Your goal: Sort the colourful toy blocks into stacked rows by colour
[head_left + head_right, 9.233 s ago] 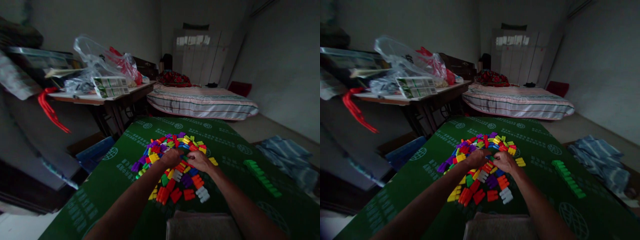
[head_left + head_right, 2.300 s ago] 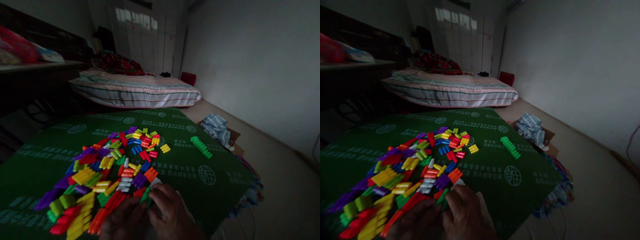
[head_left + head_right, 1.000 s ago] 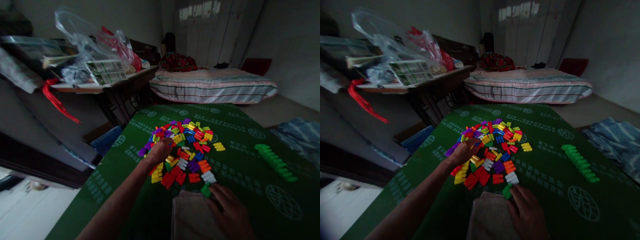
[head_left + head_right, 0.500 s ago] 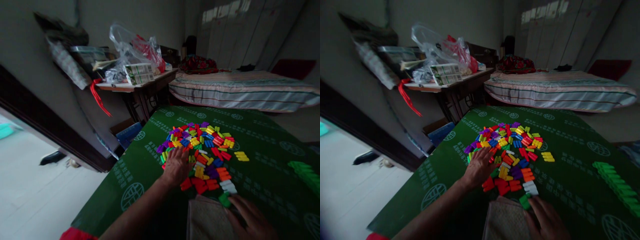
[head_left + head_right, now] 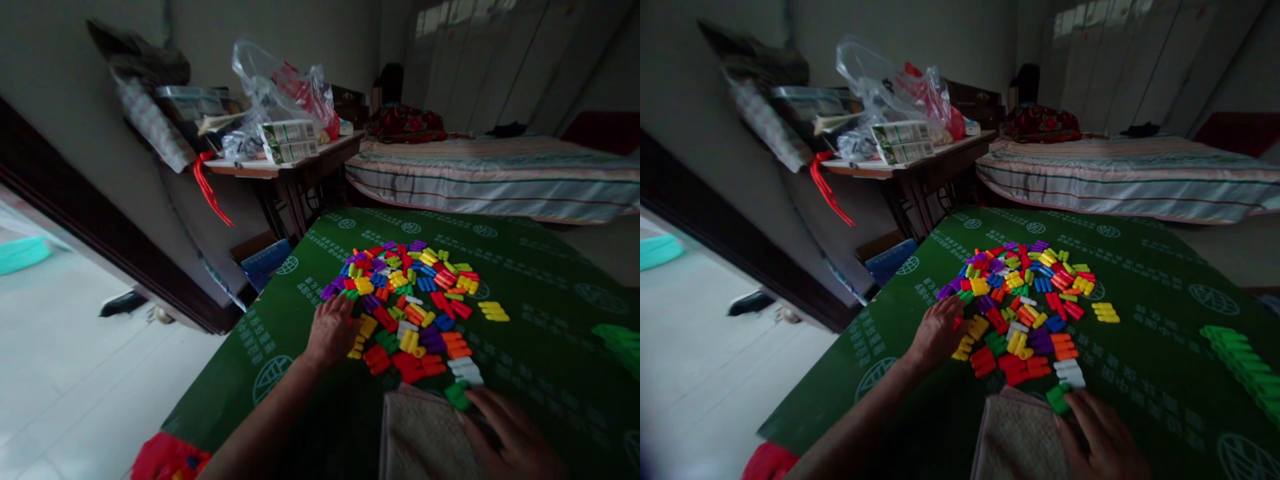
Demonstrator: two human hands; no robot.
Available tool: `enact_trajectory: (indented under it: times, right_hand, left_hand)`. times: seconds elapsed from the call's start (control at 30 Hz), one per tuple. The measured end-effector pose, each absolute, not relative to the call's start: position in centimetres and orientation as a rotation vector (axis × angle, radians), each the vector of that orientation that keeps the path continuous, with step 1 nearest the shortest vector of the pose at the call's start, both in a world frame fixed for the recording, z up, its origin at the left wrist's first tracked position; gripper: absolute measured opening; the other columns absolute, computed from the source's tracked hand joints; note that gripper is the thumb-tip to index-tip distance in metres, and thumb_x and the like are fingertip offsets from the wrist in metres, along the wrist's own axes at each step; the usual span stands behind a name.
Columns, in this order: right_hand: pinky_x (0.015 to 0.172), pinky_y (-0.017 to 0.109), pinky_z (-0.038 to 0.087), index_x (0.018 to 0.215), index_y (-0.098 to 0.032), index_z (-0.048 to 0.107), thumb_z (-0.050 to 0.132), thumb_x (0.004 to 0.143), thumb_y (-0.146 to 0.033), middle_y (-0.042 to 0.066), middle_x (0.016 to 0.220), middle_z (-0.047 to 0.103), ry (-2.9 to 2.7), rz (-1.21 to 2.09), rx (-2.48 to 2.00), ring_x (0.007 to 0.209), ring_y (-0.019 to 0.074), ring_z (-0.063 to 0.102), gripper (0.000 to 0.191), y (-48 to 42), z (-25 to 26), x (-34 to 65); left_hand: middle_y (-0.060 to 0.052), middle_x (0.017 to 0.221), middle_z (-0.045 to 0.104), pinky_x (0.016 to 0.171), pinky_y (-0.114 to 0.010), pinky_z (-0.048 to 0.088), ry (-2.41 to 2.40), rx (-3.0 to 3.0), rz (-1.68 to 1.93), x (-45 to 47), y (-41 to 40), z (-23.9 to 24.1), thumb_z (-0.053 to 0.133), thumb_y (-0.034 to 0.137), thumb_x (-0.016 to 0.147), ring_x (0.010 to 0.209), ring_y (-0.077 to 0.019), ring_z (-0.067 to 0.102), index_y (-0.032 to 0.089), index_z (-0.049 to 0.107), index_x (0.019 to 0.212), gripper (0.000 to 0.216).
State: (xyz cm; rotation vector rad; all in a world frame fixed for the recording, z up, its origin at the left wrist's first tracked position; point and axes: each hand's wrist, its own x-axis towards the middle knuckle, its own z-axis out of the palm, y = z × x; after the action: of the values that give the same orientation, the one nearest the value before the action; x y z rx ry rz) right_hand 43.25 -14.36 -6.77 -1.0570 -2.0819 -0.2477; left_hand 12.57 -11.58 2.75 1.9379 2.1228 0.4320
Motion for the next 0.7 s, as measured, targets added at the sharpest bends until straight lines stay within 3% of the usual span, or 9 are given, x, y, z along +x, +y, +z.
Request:
enact_trajectory:
  times: [0.17, 0.4, 0.6, 0.7]
  right_hand:
    - [0.064, 0.027, 0.059, 0.097, -0.02, 0.069, 0.048, 0.092, -0.048, 0.006, 0.091, 0.075, -2.045, -0.18, -1.108, 0.077, 0.0178, 0.072, 0.035, -14.8, -6.0, 42.3]
    - [0.067, 0.029, 0.059, 0.097, -0.02, 0.07, 0.048, 0.091, -0.049, 0.006, 0.092, 0.075, -2.049, -0.149, -1.17, 0.078, 0.019, 0.071, 0.038, -14.8, -6.5, 42.7]
    - [0.068, 0.028, 0.059, 0.095, -0.021, 0.07, 0.046, 0.092, -0.049, 0.006, 0.091, 0.075, -2.061, -0.158, -1.169, 0.078, 0.0187, 0.071, 0.038, -14.9, -6.2, 42.7]
    - [0.066, 0.028, 0.059, 0.095, -0.02, 0.07, 0.044, 0.092, -0.052, 0.006, 0.091, 0.075, -2.065, -0.182, -1.186, 0.077, 0.0187, 0.072, 0.042, -14.9, -6.2, 42.8]
  left_hand:
    - [-0.011, 0.135, 0.053, 0.113, -0.043, 0.04, 2.076, 1.959, 0.558, 9.4, -12.1, 1.2, 0.048, 0.024, 0.089, 0.129, -0.0239, 0.046, 0.016, 0.057, 0.12, 0.034]
    - [-0.012, 0.123, 0.061, 0.101, -0.045, 0.047, 2.111, 1.862, 0.775, 8.5, -12.9, 0.7, 0.063, 0.028, 0.08, 0.115, -0.0273, 0.054, 0.015, 0.061, 0.115, 0.038]
    - [-0.006, 0.096, 0.068, 0.074, -0.028, 0.053, 2.035, 1.734, 0.924, 7.2, -11.0, 0.7, 0.061, 0.031, 0.078, 0.082, -0.0171, 0.064, 0.016, 0.066, 0.102, 0.029]
    - [-0.006, 0.092, 0.07, 0.068, -0.026, 0.052, 2.025, 1.676, 0.987, 6.0, -10.0, 1.1, 0.053, 0.036, 0.082, 0.078, -0.0166, 0.064, 0.015, 0.065, 0.105, 0.034]
